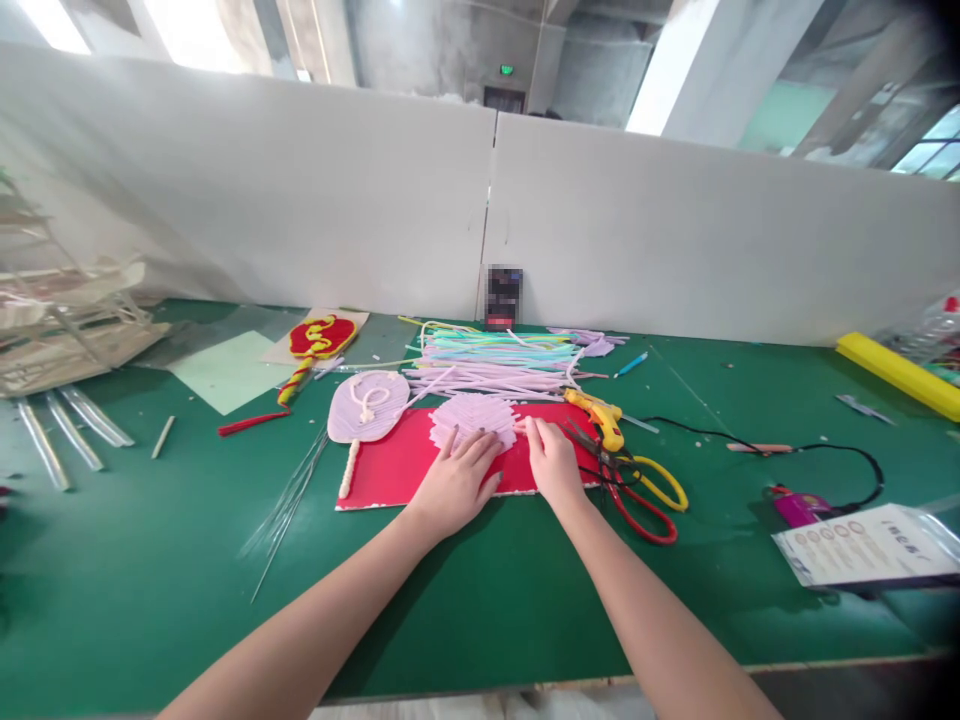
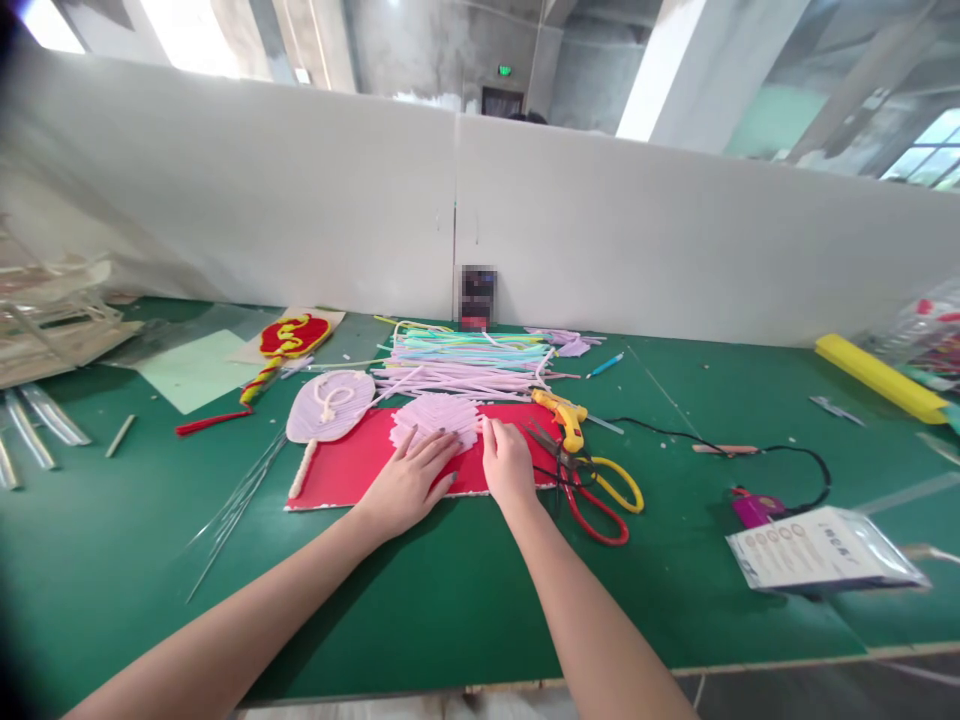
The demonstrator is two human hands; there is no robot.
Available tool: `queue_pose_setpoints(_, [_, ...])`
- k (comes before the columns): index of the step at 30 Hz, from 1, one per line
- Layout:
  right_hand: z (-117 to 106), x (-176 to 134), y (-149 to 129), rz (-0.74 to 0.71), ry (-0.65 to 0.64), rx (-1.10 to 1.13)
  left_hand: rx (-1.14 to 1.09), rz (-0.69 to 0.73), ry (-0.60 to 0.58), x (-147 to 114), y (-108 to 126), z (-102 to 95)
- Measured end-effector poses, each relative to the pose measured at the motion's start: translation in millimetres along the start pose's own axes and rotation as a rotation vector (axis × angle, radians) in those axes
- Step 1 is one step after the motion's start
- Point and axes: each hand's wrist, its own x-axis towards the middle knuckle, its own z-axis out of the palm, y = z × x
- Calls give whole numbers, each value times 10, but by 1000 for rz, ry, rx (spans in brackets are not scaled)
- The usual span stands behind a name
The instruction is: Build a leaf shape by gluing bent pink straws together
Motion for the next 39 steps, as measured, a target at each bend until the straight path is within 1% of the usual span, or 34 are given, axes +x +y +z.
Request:
queue_pose_setpoints(7, [13, -12, -20, -14, -40, -22, -13, -24, -55, -8, -37, 13])
queue_pose_setpoints(14, [40, -14, 2, -45, -36, -68, -40, -44, -87, 1, -42, -7])
queue_pose_setpoints(20, [21, -31, -27, -84, 7, -104, -58, -47, -78, -3, -39, -26])
queue_pose_setpoints(27, [1, -89, -152, -185, 60, -174, -53, -38, -59, -6, -57, 4])
queue_pose_setpoints(31, [13, -121, -216, -200, 59, -213, -56, -23, -47, -13, -63, -3])
queue_pose_setpoints(35, [-77, -70, -204, -135, 62, -266, -97, -10, -17, -35, -98, -34])
queue_pose_setpoints(37, [-195, 16, -124, -59, 86, -306, -124, -24, 9, -49, -123, -47])
queue_pose_setpoints(39, [-351, 119, 11, 53, 120, -363, -144, -36, 29, -61, -139, -57])
